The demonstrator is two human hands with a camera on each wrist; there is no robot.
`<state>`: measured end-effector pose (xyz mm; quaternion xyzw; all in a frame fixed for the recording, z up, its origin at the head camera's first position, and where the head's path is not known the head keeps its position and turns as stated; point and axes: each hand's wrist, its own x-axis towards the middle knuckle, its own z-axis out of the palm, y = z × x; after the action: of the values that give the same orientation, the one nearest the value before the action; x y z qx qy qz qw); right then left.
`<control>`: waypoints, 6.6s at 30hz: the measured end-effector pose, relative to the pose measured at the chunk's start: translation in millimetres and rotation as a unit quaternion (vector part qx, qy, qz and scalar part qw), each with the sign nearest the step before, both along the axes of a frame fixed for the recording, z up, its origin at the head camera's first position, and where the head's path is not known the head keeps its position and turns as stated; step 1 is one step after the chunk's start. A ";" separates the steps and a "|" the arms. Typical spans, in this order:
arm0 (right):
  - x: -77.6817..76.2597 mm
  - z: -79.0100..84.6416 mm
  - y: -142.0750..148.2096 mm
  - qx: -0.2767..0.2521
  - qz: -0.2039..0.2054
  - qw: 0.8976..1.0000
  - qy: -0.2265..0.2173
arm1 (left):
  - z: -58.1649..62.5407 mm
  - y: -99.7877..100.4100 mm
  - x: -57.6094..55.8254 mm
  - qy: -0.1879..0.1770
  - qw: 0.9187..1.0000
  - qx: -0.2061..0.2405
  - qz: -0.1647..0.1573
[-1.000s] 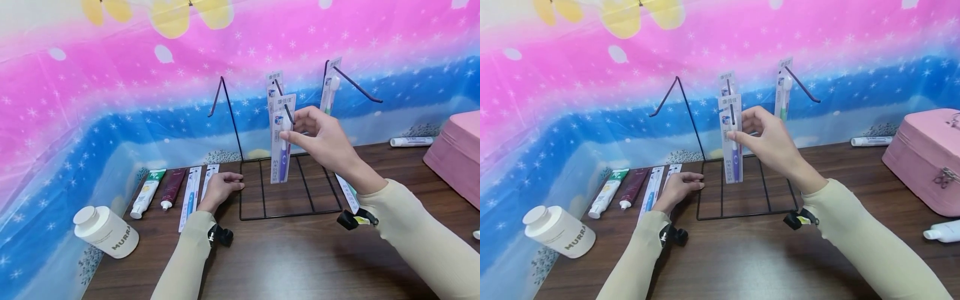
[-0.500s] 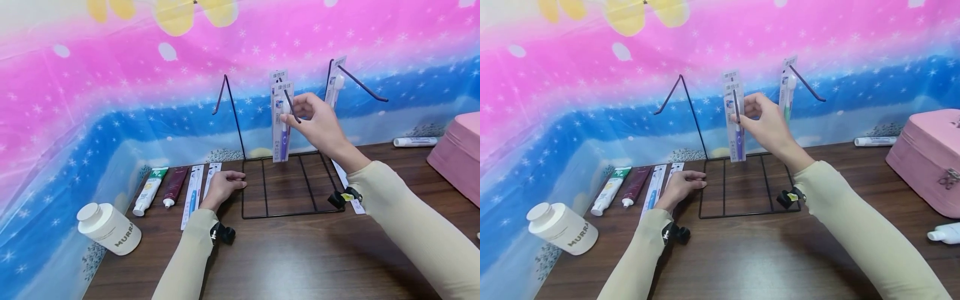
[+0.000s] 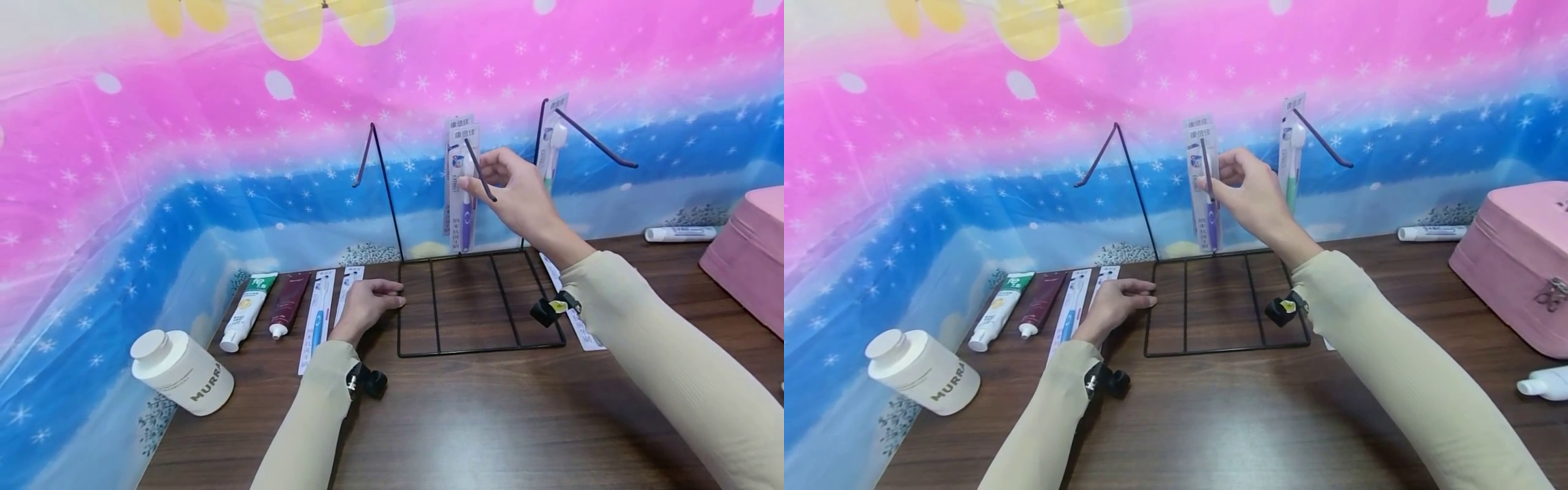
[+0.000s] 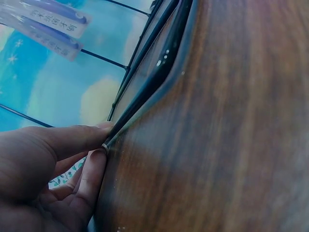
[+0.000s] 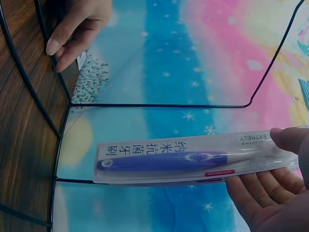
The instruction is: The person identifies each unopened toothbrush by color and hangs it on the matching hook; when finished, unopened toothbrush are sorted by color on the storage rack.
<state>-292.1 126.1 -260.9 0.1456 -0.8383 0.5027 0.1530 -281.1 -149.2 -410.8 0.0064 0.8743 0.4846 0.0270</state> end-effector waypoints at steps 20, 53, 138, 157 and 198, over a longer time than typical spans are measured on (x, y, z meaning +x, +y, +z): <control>25.7 -0.5 15.8 0.036 0.014 0.999 -0.017 | 0.5 -0.2 0.4 0.003 1.000 0.000 -0.004; 14.1 -62.7 133.2 0.027 -0.055 0.996 -0.060 | 0.3 -1.6 2.0 0.007 1.000 -0.008 -0.004; -25.4 -128.2 145.6 0.222 -0.065 0.934 -0.271 | 1.7 3.1 -0.1 -0.008 1.000 -0.019 -0.007; -34.7 -133.4 150.1 0.172 -0.077 0.949 -0.252 | 3.6 2.4 0.6 -0.009 1.000 -0.021 -0.002; 14.1 -45.4 166.9 -0.001 -0.101 0.991 -0.090 | 2.1 2.0 3.3 0.004 1.000 -0.014 -0.007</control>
<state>-278.0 293.1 -306.3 0.0143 -0.8583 0.4969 0.1272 -277.8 -147.2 -408.7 0.0137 0.8811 0.4720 0.0268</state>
